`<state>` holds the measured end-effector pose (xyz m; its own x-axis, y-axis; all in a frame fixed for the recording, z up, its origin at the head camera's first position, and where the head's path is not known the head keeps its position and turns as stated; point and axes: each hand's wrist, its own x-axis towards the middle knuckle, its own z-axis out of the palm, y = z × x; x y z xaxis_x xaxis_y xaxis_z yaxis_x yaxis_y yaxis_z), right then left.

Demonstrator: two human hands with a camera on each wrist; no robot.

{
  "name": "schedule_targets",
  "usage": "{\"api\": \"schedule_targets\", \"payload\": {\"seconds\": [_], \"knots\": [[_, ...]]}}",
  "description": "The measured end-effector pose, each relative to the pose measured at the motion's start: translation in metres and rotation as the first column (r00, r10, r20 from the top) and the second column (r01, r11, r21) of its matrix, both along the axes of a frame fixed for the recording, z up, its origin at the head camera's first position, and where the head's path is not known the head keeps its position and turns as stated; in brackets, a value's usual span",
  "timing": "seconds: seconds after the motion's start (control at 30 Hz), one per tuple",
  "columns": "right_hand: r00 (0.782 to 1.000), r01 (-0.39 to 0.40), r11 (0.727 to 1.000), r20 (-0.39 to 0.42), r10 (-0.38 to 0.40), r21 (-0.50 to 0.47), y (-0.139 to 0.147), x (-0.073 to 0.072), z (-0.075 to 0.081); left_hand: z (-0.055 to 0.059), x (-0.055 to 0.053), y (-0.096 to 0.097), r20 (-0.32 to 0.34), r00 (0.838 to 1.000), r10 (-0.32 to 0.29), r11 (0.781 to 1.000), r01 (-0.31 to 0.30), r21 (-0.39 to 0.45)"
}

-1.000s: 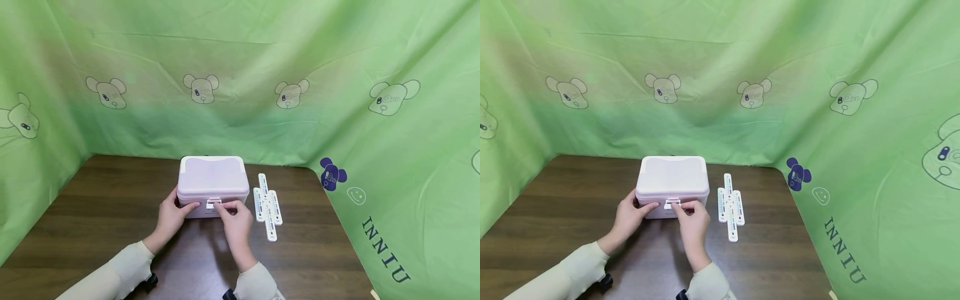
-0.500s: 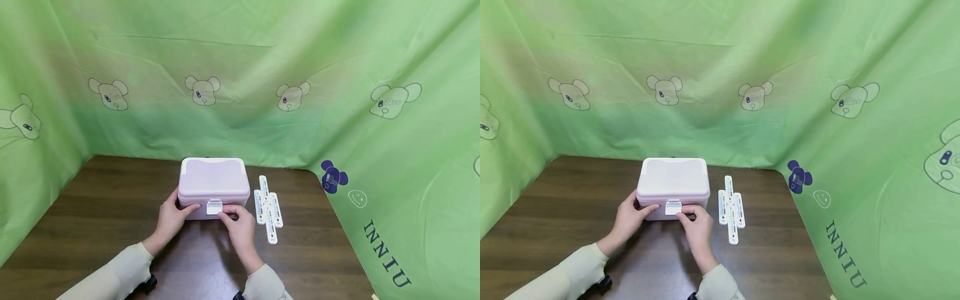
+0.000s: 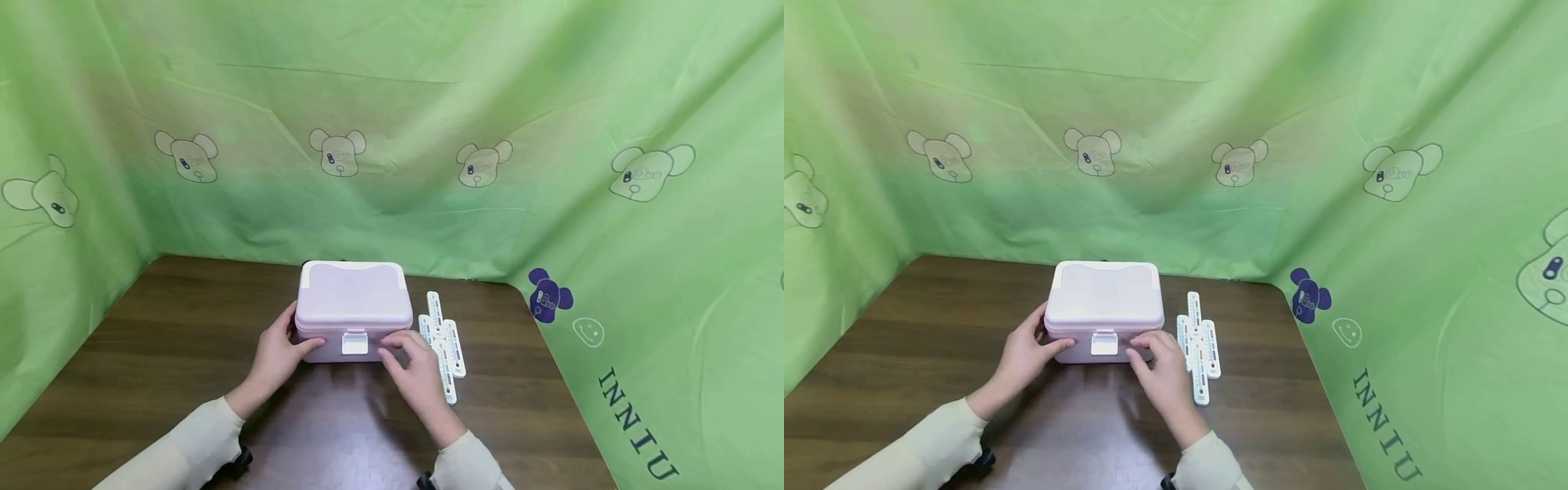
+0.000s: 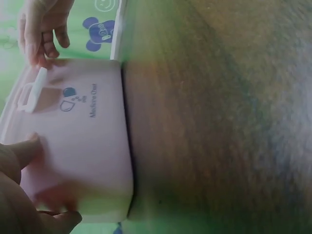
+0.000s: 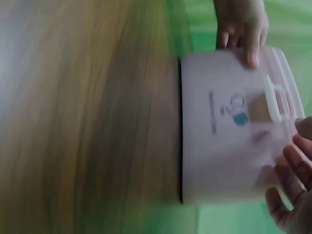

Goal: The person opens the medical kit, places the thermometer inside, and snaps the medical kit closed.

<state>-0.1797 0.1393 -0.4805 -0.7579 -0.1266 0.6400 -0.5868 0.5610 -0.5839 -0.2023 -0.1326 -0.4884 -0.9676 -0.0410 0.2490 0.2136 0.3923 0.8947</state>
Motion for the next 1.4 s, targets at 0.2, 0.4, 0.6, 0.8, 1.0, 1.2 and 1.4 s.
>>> {"api": "schedule_targets", "payload": {"seconds": [0.2, 0.4, 0.6, 0.8, 1.0, 1.2, 1.4], "knots": [[0.993, 0.074, 0.995, -0.1, -0.068, 0.063, 0.03, -0.006, 0.007, 0.011, 0.006, -0.007, -0.092, 0.996, -0.005, 0.997, -0.002, -0.082], [0.992, 0.129, 0.987, -0.031, -0.126, 0.101, 0.032, -0.019, 0.014, 0.018, 0.005, -0.014, -0.148, 0.989, 0.008, 0.994, -0.024, -0.107], [0.988, 0.114, 0.984, 0.087, -0.126, 0.136, 0.027, -0.032, 0.018, 0.019, 0.005, -0.019, -0.139, 0.99, 0.026, 0.99, -0.044, -0.131], [0.986, 0.144, 0.987, 0.071, -0.149, 0.072, 0.031, -0.035, 0.017, 0.021, 0.002, -0.018, -0.106, 0.994, -0.011, 0.983, -0.009, -0.185], [0.989, 0.115, 0.988, 0.078, -0.123, 0.101, 0.033, -0.038, 0.024, 0.032, -0.002, -0.023, -0.096, 0.995, -0.023, 0.971, 0.0, -0.237], [0.991, 0.112, 0.989, 0.064, -0.118, 0.095, 0.036, -0.04, 0.035, 0.045, -0.008, -0.027, -0.087, 0.995, -0.053, 0.963, 0.028, -0.268], [0.992, 0.102, 0.994, 0.07, -0.104, 0.031, 0.037, -0.041, 0.042, 0.055, -0.01, -0.029, -0.08, 0.996, -0.05, 0.98, 0.033, -0.195]]}}
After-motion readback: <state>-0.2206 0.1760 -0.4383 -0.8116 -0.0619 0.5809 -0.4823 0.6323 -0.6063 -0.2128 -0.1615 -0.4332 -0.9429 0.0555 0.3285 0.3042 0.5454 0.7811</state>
